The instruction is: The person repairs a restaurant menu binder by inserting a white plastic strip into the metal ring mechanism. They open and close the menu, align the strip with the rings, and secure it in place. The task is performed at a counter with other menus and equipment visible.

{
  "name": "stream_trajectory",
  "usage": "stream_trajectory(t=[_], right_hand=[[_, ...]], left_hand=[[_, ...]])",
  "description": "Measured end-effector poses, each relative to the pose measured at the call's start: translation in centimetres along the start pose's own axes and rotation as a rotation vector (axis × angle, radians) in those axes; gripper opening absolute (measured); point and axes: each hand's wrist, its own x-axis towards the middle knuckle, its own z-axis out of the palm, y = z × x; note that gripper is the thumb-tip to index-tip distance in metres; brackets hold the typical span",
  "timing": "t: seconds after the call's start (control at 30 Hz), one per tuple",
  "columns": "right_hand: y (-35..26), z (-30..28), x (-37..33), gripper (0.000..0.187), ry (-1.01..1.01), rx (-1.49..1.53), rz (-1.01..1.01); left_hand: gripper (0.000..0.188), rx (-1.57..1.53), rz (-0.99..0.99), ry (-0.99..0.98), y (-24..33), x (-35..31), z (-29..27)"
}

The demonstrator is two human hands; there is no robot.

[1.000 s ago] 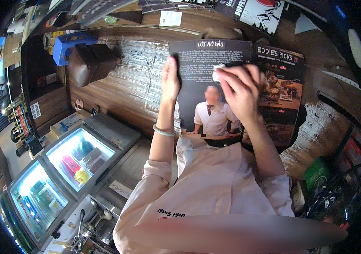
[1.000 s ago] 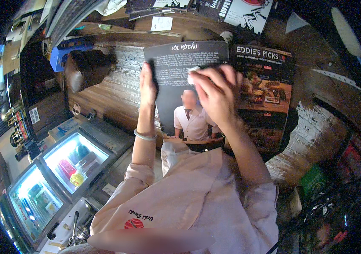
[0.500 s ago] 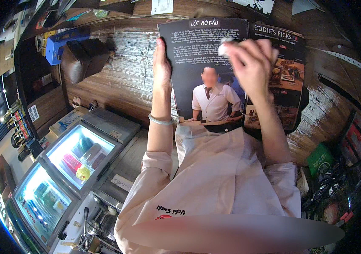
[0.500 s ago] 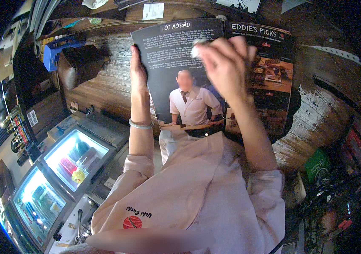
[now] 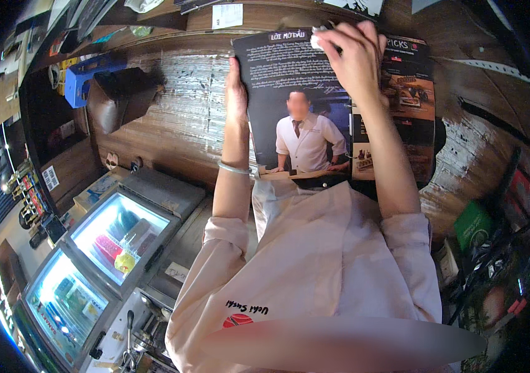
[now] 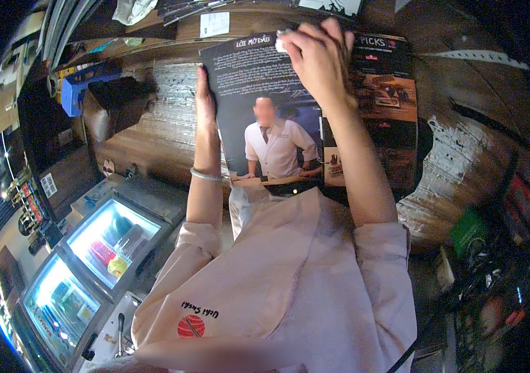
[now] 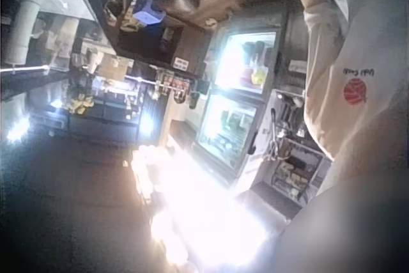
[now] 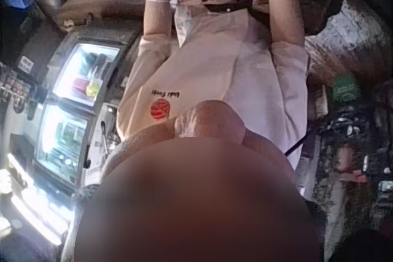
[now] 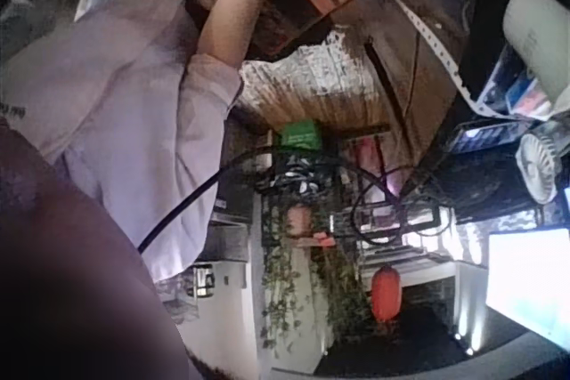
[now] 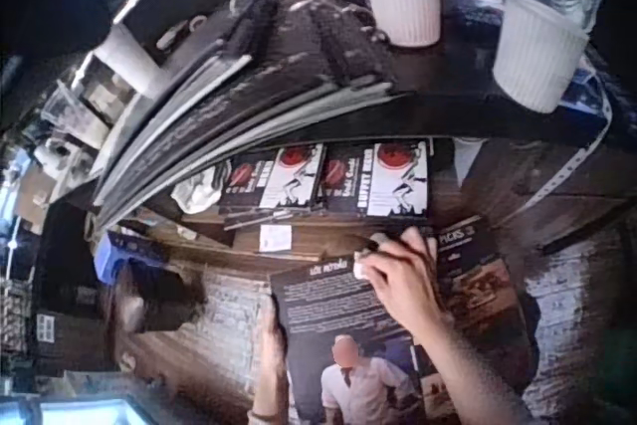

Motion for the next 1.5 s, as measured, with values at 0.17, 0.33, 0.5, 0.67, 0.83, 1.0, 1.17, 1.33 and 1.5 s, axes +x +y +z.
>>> stream_trajectory(t=[0.17,0.33,0.5,0.67,0.83,1.0,1.17,1.33,1.5], right_hand=[[-7.2,-1.8,-8.8,0.014,-0.251,0.335,-0.1],[-9.7,1.6,-2.4,0.019,-0.157,0.314,-0.087],[-11.8,0.2,-5.9,0.015,-0.132,0.475,-0.156],[-11.8,2.0,-1.4,0.017,-0.124,0.359,-0.063],[-11.9,1.6,-3.8,0.012,-0.061,0.465,-0.194],[-13.3,0.8,-4.2,0.009,-0.09,0.451,-0.135],[-11.7,1.6,-2.4,0.008,-0.088,0.346,-0.105],[-12.7,0.1,-6.9,0.017,-0.135,0.501,-0.172],[-10.2,3.6,-0.6,0.015,0.072,0.407,-0.139]], left_hand=[[0.054,-0.406,-0.13,-0.188,-0.3,-0.3,-0.7],[0.054,-0.903,-0.05,-0.599,-0.7,-0.5,-0.2],[0.056,-0.818,0.033,-0.433,1.5,-2.9,2.4],[0.058,-0.951,-0.042,-0.477,1.5,-2.3,1.2],[0.062,-1.046,-0.059,-0.55,1.8,-2.0,1.2],[0.067,-0.845,-0.031,-0.462,2.5,-2.9,1.7],[0.067,-0.856,0.007,-0.485,2.1,-2.7,1.9],[0.064,-1.108,-0.115,-0.589,2.5,-3.3,1.6],[0.068,-1.207,-0.241,-0.765,1.5,-1.8,0.2]])
